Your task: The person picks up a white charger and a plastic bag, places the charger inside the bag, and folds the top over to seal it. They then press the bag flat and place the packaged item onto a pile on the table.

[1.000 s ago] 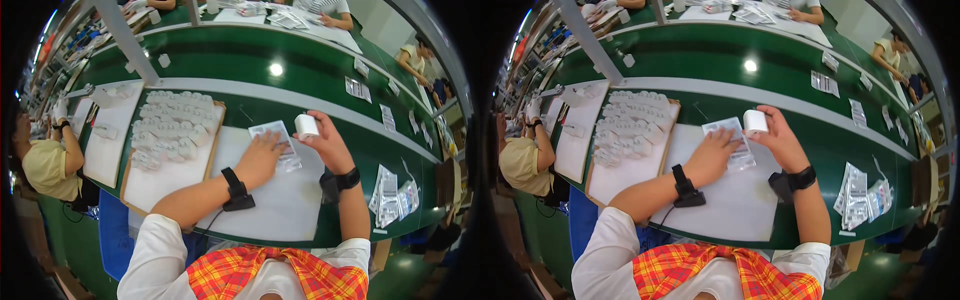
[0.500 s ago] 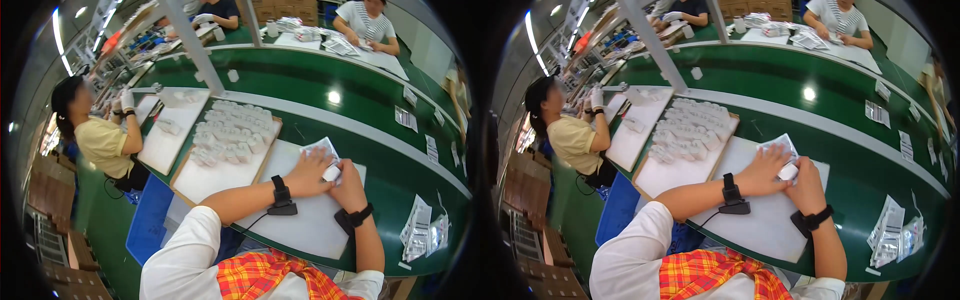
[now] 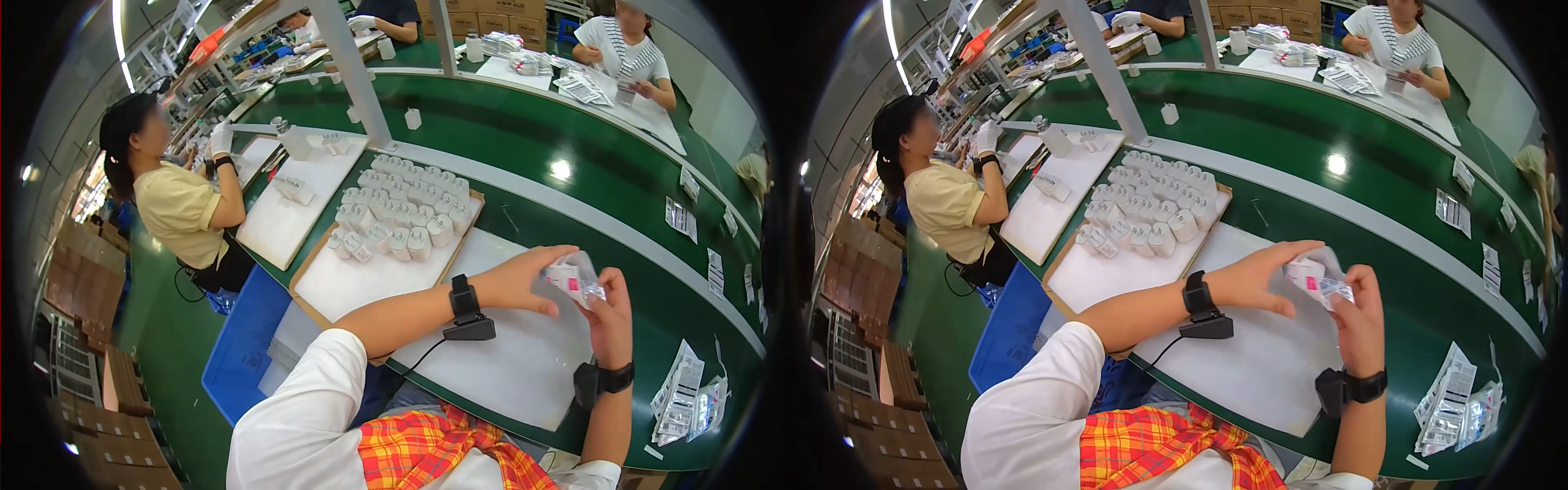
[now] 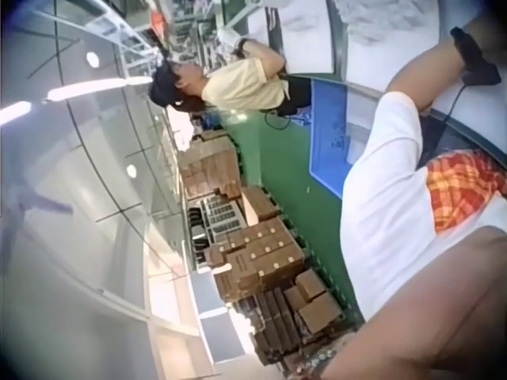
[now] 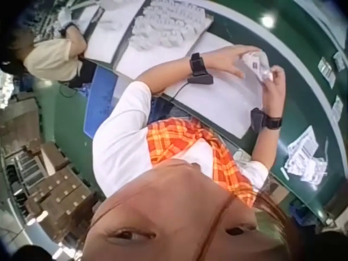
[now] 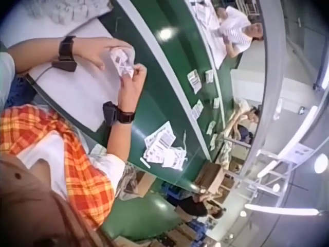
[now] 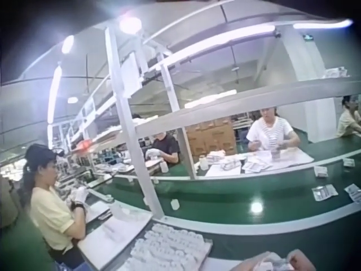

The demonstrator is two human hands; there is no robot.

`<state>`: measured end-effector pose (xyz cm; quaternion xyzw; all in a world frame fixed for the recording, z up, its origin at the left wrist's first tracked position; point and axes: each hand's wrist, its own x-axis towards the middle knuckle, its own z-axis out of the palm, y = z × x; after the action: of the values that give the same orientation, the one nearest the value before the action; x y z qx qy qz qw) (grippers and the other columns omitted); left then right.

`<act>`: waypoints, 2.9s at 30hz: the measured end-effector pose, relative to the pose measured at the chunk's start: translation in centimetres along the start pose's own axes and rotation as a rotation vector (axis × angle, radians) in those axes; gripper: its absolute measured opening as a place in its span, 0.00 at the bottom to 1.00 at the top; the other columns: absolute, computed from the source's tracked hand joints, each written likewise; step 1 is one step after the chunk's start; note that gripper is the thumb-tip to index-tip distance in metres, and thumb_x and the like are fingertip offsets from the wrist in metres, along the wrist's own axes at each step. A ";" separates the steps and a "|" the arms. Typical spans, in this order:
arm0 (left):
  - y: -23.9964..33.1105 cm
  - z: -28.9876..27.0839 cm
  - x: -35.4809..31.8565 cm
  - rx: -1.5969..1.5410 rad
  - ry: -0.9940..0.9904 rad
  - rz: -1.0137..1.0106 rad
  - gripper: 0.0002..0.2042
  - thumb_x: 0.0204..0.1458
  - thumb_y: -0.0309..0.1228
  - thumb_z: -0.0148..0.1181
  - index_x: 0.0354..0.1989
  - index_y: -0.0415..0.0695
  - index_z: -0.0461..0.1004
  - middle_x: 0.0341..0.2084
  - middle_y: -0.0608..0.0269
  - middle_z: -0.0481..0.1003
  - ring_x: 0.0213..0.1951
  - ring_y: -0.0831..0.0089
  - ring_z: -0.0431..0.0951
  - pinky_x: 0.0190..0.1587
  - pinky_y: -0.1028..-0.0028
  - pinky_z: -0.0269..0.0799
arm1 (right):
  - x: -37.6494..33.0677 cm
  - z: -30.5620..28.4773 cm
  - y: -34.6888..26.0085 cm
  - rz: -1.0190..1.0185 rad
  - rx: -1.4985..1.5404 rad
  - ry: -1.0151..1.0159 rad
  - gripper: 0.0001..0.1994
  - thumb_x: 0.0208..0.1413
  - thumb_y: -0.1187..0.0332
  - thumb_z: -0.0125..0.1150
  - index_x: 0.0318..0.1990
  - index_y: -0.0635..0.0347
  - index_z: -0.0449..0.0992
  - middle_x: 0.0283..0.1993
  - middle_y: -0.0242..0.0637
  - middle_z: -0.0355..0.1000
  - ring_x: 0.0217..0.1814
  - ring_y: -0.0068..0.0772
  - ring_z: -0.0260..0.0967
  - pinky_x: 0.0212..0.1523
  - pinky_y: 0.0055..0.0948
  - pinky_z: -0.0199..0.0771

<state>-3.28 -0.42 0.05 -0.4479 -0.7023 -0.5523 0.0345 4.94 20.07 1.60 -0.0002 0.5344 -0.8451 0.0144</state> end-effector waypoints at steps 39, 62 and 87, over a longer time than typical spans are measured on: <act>0.1 3.2 -4.1 0.469 -0.515 0.142 0.12 0.51 0.28 0.56 0.44 0.48 0.77 0.37 0.66 0.75 0.43 0.64 0.73 0.51 0.64 0.62 | -6.8 3.2 1.3 0.039 -1.528 -0.272 0.11 0.48 0.82 0.55 0.38 0.64 0.80 0.41 0.43 0.77 0.47 0.50 0.72 0.48 0.40 0.74; 3.3 2.0 -3.5 0.467 -0.574 -0.035 0.18 0.49 0.32 0.63 0.50 0.47 0.73 0.46 0.62 0.74 0.51 0.62 0.71 0.57 0.61 0.60 | -29.9 -11.7 -5.7 0.013 -1.039 0.670 0.03 0.62 0.75 0.50 0.35 0.63 0.67 0.32 0.33 0.64 0.34 0.26 0.61 0.39 0.23 0.63; 3.5 4.1 -3.2 0.748 -0.462 0.103 0.11 0.46 0.30 0.64 0.39 0.44 0.75 0.32 0.60 0.73 0.38 0.63 0.73 0.47 0.65 0.66 | -4.9 -0.9 0.3 0.044 -1.463 0.239 0.34 0.44 0.61 0.71 0.58 0.63 0.65 0.44 0.46 0.72 0.46 0.48 0.74 0.45 0.34 0.74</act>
<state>2.73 0.98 -0.67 -0.5507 -0.8198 -0.1432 0.0641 9.85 20.86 1.07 0.0931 0.9588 -0.2666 -0.0308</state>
